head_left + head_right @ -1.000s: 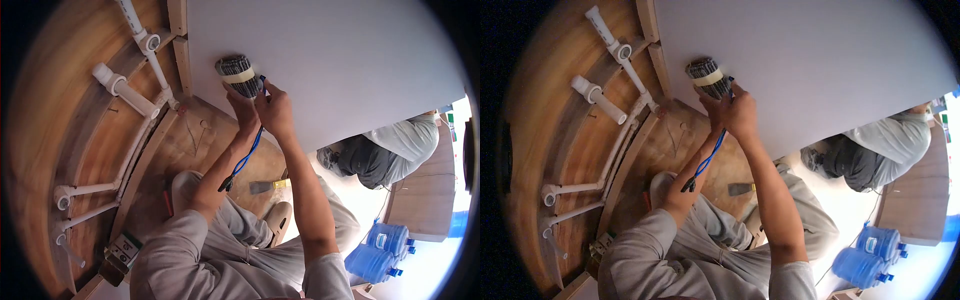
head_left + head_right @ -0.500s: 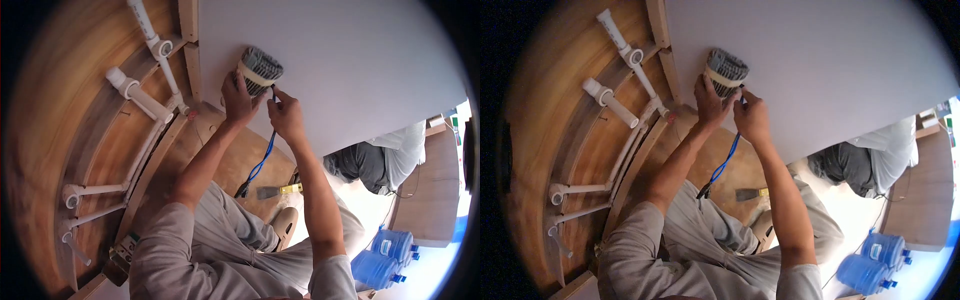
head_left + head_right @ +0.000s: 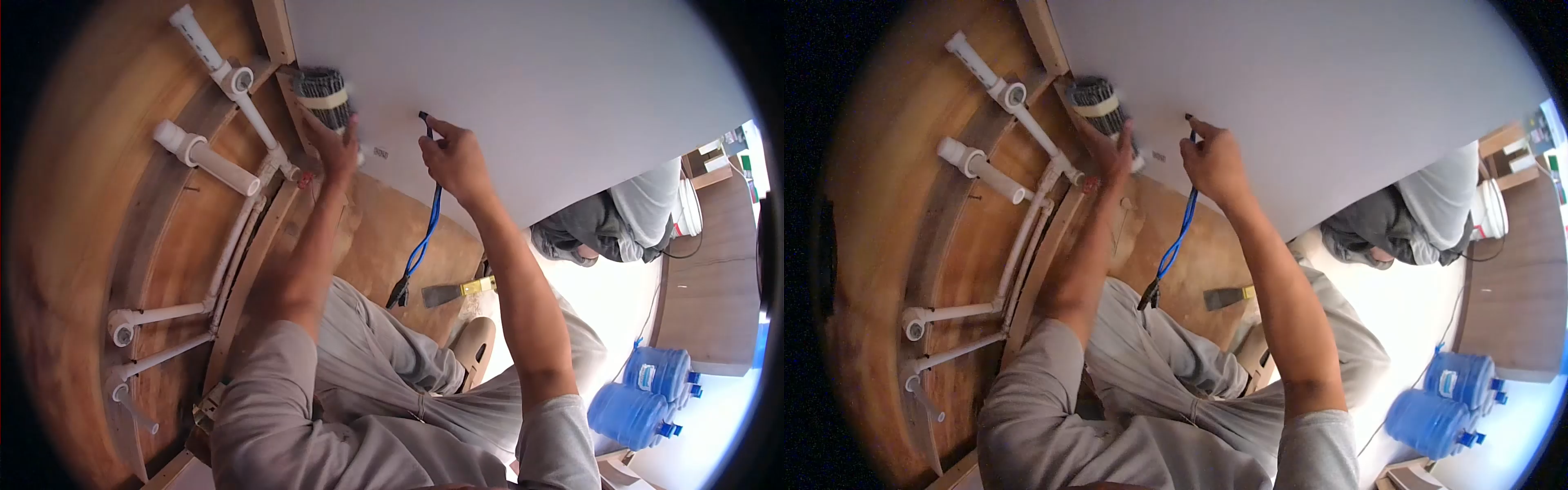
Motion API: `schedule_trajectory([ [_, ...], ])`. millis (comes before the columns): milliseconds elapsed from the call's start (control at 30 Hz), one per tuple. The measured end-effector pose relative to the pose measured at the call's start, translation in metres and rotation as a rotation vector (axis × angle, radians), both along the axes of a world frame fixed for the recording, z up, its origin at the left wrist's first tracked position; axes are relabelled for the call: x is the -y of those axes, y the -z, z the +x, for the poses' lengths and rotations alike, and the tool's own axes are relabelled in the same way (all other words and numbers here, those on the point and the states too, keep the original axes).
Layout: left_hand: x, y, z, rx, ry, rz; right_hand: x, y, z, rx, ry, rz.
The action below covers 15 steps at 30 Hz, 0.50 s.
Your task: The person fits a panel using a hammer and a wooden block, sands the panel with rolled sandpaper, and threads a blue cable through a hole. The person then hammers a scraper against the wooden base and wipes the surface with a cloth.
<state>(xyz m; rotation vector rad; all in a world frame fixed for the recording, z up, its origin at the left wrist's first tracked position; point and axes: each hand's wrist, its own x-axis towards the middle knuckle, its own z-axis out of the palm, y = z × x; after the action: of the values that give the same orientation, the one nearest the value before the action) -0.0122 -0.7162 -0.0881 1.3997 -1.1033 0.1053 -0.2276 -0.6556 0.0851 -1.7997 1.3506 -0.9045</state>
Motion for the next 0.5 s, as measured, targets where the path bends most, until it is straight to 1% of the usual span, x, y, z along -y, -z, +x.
schedule_trajectory([
  [33,0.0,0.002,-0.017,-0.022,-0.032,0.019,0.001,-0.001,-0.001,0.001,0.005,-0.033],
  [100,-0.01,0.007,-0.058,0.03,-0.048,0.089,0.001,0.006,0.001,-0.001,0.006,-0.077],
  [167,-0.028,0.004,-0.093,-0.025,0.055,0.081,-0.001,0.005,0.002,0.002,0.008,-0.016],
  [200,-0.031,0.007,-0.097,-0.041,0.056,0.074,-0.001,0.003,0.002,0.0,0.011,0.007],
  [300,-0.032,0.002,-0.105,-0.109,0.057,0.035,0.002,0.006,-0.001,-0.006,0.003,-0.071],
  [367,-0.036,0.0,-0.112,-0.183,0.04,0.031,0.006,0.008,-0.002,-0.002,-0.039,-0.034],
  [467,-0.04,0.011,-0.146,-0.643,0.062,0.158,0.007,0.005,-0.004,-0.01,-0.053,-0.02],
  [500,-0.045,0.018,-0.165,-0.657,0.058,0.232,0.006,0.004,-0.004,-0.018,-0.052,-0.016],
])
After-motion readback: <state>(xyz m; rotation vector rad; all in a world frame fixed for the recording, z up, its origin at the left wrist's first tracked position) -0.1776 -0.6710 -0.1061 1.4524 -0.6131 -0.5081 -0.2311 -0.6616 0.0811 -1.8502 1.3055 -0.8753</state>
